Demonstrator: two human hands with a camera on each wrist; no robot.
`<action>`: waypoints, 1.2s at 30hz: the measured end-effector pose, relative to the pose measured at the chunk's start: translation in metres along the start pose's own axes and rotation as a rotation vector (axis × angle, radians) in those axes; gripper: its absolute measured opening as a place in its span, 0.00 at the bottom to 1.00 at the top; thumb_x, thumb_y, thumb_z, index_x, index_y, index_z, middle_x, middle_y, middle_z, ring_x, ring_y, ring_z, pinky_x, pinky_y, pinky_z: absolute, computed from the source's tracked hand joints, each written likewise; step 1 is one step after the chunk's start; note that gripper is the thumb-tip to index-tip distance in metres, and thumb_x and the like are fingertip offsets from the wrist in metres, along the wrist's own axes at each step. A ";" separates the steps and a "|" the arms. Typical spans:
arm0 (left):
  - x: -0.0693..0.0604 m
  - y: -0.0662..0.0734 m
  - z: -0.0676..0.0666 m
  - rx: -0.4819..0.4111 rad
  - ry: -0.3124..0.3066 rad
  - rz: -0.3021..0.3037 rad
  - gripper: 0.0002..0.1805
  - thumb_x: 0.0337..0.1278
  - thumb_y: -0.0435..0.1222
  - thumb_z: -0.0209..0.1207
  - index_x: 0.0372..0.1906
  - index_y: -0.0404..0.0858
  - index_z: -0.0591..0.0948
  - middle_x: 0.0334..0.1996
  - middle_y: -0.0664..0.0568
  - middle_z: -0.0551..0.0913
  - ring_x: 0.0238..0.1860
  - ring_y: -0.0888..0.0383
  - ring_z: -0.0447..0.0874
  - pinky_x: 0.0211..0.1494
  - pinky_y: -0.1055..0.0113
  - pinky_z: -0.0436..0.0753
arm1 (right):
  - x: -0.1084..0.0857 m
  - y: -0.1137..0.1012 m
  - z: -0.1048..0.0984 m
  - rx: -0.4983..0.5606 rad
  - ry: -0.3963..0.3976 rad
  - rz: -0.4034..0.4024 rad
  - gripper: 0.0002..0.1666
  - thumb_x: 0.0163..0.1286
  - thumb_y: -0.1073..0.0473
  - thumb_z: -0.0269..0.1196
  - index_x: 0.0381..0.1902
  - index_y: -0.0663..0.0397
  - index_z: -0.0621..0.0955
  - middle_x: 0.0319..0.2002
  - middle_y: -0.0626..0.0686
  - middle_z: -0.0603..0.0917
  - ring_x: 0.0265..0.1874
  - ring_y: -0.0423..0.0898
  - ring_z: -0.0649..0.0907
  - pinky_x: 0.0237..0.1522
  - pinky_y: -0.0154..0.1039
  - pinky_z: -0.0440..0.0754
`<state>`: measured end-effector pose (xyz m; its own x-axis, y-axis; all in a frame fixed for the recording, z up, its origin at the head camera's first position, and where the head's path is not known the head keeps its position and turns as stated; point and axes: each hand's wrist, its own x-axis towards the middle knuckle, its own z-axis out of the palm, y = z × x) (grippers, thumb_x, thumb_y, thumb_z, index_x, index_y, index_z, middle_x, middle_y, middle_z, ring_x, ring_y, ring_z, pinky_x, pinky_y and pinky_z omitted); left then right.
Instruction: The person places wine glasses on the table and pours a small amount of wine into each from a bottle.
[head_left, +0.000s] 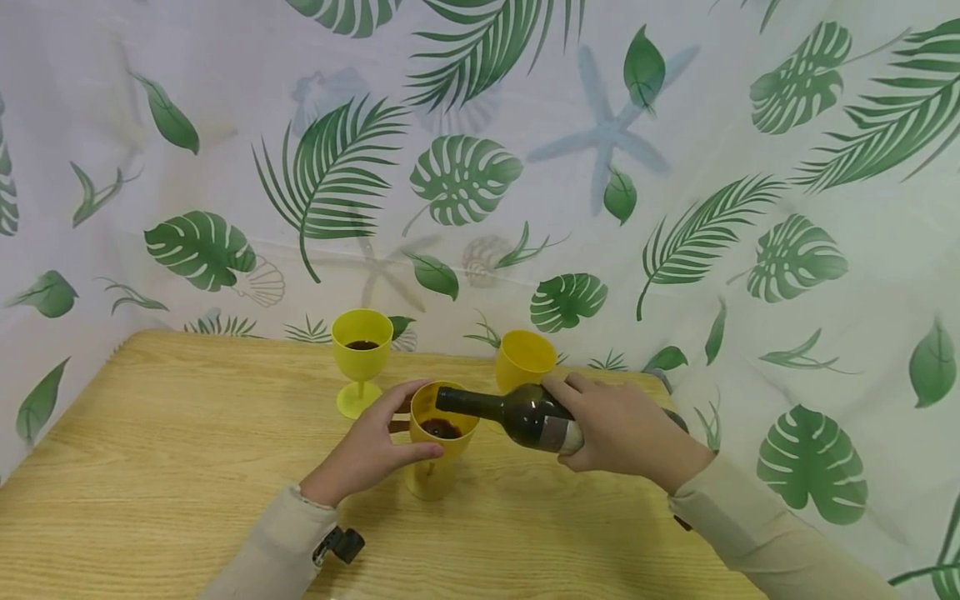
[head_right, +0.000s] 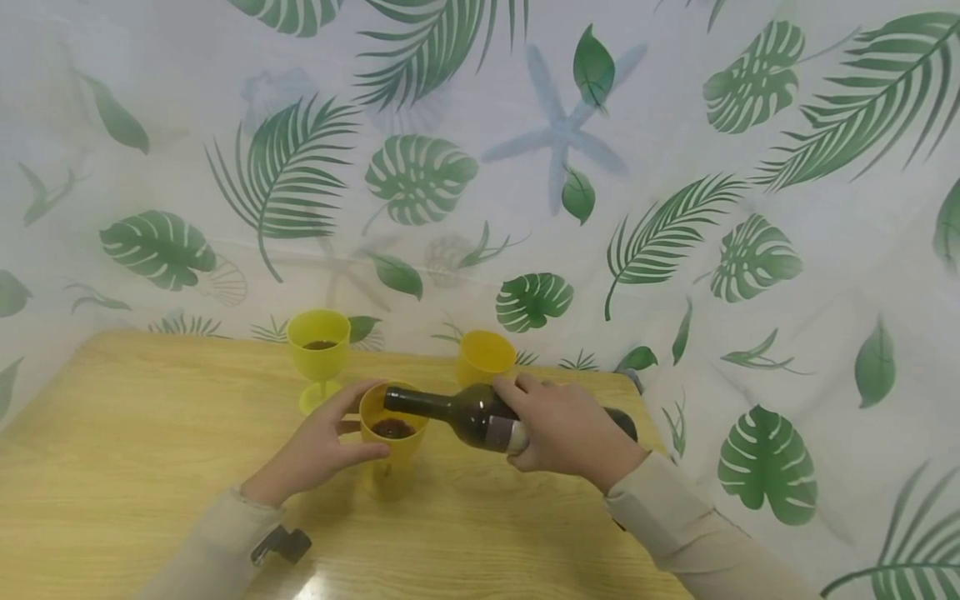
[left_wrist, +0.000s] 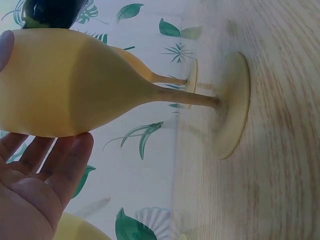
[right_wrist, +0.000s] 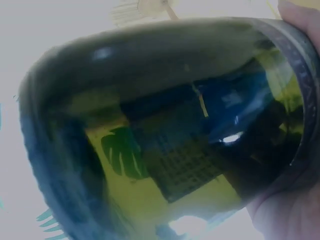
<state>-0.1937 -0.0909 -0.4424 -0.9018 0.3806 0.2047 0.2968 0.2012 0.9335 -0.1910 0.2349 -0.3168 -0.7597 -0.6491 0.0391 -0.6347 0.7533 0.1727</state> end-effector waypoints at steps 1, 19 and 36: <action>0.000 0.001 0.000 -0.001 0.000 0.001 0.47 0.53 0.48 0.77 0.77 0.51 0.67 0.68 0.55 0.74 0.69 0.52 0.74 0.69 0.48 0.78 | 0.000 0.000 0.000 -0.005 0.005 -0.004 0.49 0.43 0.40 0.83 0.61 0.44 0.73 0.40 0.46 0.79 0.22 0.38 0.74 0.20 0.33 0.73; 0.001 0.001 0.000 0.004 0.000 -0.002 0.46 0.53 0.47 0.77 0.77 0.50 0.67 0.69 0.53 0.74 0.68 0.51 0.73 0.69 0.49 0.78 | -0.007 0.003 0.003 -0.080 -0.002 -0.038 0.68 0.48 0.36 0.81 0.81 0.47 0.61 0.51 0.50 0.82 0.22 0.39 0.75 0.21 0.34 0.74; 0.000 0.000 0.000 -0.004 0.001 -0.015 0.46 0.53 0.49 0.77 0.76 0.52 0.68 0.69 0.57 0.74 0.69 0.54 0.73 0.69 0.49 0.78 | -0.007 0.008 0.003 -0.074 0.034 -0.098 0.62 0.47 0.36 0.80 0.78 0.42 0.66 0.42 0.46 0.78 0.16 0.36 0.67 0.18 0.30 0.68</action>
<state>-0.1938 -0.0912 -0.4424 -0.9064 0.3766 0.1912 0.2823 0.2033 0.9376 -0.1916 0.2458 -0.3185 -0.6888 -0.7231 0.0520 -0.6922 0.6773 0.2491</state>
